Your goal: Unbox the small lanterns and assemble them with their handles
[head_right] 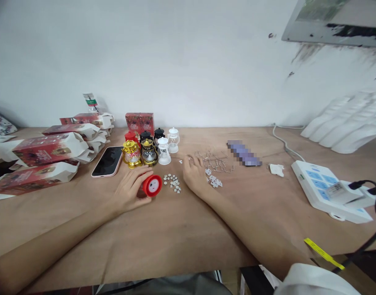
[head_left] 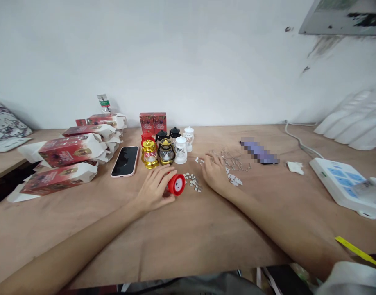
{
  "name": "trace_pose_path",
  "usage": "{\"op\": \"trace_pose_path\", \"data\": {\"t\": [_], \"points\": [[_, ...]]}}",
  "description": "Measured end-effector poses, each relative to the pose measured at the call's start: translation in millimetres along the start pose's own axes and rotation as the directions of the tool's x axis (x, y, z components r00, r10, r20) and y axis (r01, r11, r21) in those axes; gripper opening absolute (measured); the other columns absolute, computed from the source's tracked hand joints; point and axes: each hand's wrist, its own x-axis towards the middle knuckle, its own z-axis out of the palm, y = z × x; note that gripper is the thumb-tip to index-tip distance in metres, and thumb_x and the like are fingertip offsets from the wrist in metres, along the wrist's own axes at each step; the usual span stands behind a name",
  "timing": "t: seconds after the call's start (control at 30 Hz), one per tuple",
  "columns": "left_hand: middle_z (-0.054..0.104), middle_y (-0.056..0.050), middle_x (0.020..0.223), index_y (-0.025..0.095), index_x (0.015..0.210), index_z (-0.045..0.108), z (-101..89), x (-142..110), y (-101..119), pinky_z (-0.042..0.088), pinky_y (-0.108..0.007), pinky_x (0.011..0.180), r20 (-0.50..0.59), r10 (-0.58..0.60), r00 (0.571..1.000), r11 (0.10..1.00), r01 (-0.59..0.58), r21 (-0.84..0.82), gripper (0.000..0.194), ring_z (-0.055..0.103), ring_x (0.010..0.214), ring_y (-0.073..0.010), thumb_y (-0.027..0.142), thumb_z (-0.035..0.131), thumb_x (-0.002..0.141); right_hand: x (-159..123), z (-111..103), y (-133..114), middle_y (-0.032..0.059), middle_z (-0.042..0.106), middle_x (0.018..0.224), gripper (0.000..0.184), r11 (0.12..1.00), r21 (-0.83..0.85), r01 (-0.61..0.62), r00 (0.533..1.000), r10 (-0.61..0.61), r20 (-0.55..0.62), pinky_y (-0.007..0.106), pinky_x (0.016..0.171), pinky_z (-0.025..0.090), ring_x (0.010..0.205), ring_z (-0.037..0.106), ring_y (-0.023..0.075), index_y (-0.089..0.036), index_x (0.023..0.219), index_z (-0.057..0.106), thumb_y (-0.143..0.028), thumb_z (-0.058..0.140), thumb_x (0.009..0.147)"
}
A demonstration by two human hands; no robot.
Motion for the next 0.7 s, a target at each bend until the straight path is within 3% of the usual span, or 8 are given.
{"op": "trace_pose_path", "data": {"t": [0.1,0.2,0.37,0.5,0.6,0.7], "points": [[0.055,-0.017,0.120,0.014,0.128,0.039,0.4,-1,0,0.046,-0.046,0.092,0.024,-0.007,1.000,1.000,0.007,-0.011,0.059,0.051,0.115,-0.0308,0.022,0.059,0.073,3,7,18,0.0169,0.068,0.100,0.032,0.986,-0.165,0.003,0.996,0.012,0.091,0.041,0.094,0.032,0.113,0.051,0.0277,-0.011,0.108,0.057,-0.005,0.036,0.084],[0.055,-0.017,0.121,0.014,0.128,0.039,0.8,-1,0,0.047,-0.046,0.092,0.036,-0.012,0.999,1.000,0.012,-0.018,0.059,0.051,0.116,-0.0308,0.021,0.059,0.073,5,10,25,0.0171,0.068,0.101,0.036,0.973,-0.224,0.053,0.992,-0.025,0.125,0.042,0.097,0.030,0.112,0.052,0.0272,-0.010,0.112,0.056,-0.005,0.037,0.083],[0.054,-0.018,0.122,0.013,0.129,0.039,1.6,-1,0,0.047,-0.047,0.093,0.029,0.001,1.000,0.999,0.000,-0.038,0.059,0.050,0.117,-0.0310,0.022,0.059,0.074,7,12,25,0.0138,0.070,0.093,0.034,0.979,-0.187,0.083,0.987,-0.055,0.150,0.040,0.095,0.034,0.105,0.055,0.0260,-0.013,0.106,0.060,-0.002,0.039,0.081],[0.054,-0.018,0.122,0.014,0.130,0.038,0.5,-1,0,0.047,-0.047,0.094,0.031,-0.004,1.000,0.999,0.006,-0.051,0.060,0.051,0.117,-0.0307,0.023,0.059,0.074,7,12,26,0.0117,0.068,0.076,0.029,0.989,-0.131,0.070,0.983,-0.046,0.176,0.036,0.079,0.044,0.088,0.060,0.0260,-0.014,0.100,0.060,-0.004,0.040,0.082],[0.055,-0.017,0.121,0.014,0.129,0.038,-0.8,-1,0,0.048,-0.046,0.093,0.009,-0.007,1.000,0.999,0.008,-0.052,0.060,0.053,0.115,-0.0303,0.024,0.059,0.074,7,10,24,0.0105,0.068,0.078,0.023,0.999,0.006,0.041,0.995,-0.042,0.086,0.036,0.072,0.049,0.083,0.063,0.0251,-0.016,0.098,0.058,-0.010,0.040,0.086],[0.056,-0.017,0.119,0.014,0.128,0.039,-1.1,-1,1,0.050,-0.044,0.090,-0.026,-0.040,0.999,0.998,0.039,-0.045,0.059,0.055,0.112,-0.0292,0.025,0.059,0.074,5,7,12,0.0081,0.069,0.087,0.011,0.944,0.329,-0.029,0.992,0.069,-0.109,0.037,0.073,0.053,0.082,0.066,0.0222,-0.020,0.095,0.053,-0.020,0.046,0.088]]}}
